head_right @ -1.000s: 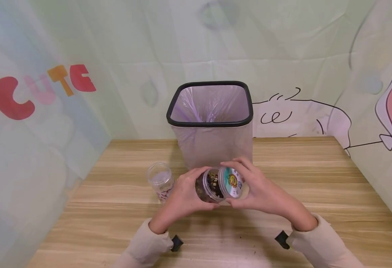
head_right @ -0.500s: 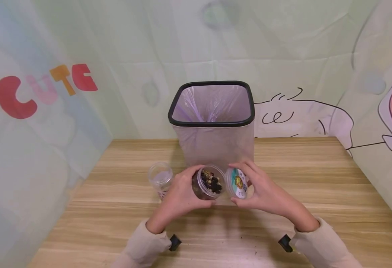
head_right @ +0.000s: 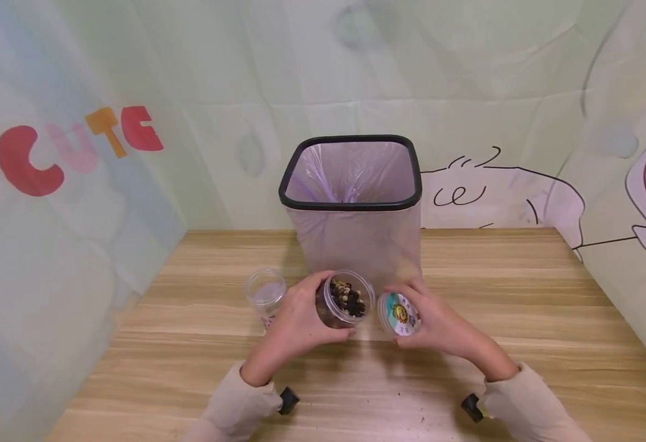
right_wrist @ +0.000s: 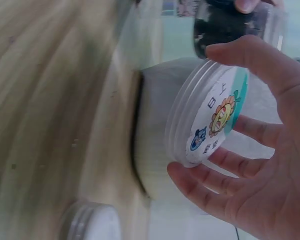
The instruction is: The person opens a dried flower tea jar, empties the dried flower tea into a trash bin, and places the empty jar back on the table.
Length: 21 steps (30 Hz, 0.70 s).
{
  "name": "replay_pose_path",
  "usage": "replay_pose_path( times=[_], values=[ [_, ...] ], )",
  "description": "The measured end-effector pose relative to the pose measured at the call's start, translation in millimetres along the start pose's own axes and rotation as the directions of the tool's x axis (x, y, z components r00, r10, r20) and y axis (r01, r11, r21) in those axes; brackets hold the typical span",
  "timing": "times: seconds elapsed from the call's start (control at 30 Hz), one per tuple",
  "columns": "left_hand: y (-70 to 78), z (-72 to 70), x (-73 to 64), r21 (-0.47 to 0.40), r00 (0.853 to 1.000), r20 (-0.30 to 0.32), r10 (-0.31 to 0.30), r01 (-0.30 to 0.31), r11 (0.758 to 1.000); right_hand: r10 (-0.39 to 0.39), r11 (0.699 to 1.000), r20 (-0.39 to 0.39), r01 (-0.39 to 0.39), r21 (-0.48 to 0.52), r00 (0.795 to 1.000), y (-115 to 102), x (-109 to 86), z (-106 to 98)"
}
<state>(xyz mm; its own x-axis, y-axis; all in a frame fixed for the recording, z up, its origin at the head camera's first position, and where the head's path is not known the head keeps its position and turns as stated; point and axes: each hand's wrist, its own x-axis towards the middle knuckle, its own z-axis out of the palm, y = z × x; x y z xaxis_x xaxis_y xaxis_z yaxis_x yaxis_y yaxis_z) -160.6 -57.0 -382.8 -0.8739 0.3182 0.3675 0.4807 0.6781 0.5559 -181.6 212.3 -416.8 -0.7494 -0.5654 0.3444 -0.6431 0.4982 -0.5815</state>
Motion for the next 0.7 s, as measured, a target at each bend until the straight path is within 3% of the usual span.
replay_pose_path(
  times=[0.27,0.7],
  values=[
    [0.5,0.1,-0.1,-0.006,1.000,0.002,-0.005,0.005,1.000,0.023,0.995,0.090,-0.014,-0.095,0.996,8.9,-2.7,10.4],
    [1.6,-0.5,-2.1,-0.006,1.000,0.007,-0.011,0.011,1.000,0.075,0.983,0.233,-0.032,-0.182,0.970,11.7,-7.1,11.6]
  ],
)
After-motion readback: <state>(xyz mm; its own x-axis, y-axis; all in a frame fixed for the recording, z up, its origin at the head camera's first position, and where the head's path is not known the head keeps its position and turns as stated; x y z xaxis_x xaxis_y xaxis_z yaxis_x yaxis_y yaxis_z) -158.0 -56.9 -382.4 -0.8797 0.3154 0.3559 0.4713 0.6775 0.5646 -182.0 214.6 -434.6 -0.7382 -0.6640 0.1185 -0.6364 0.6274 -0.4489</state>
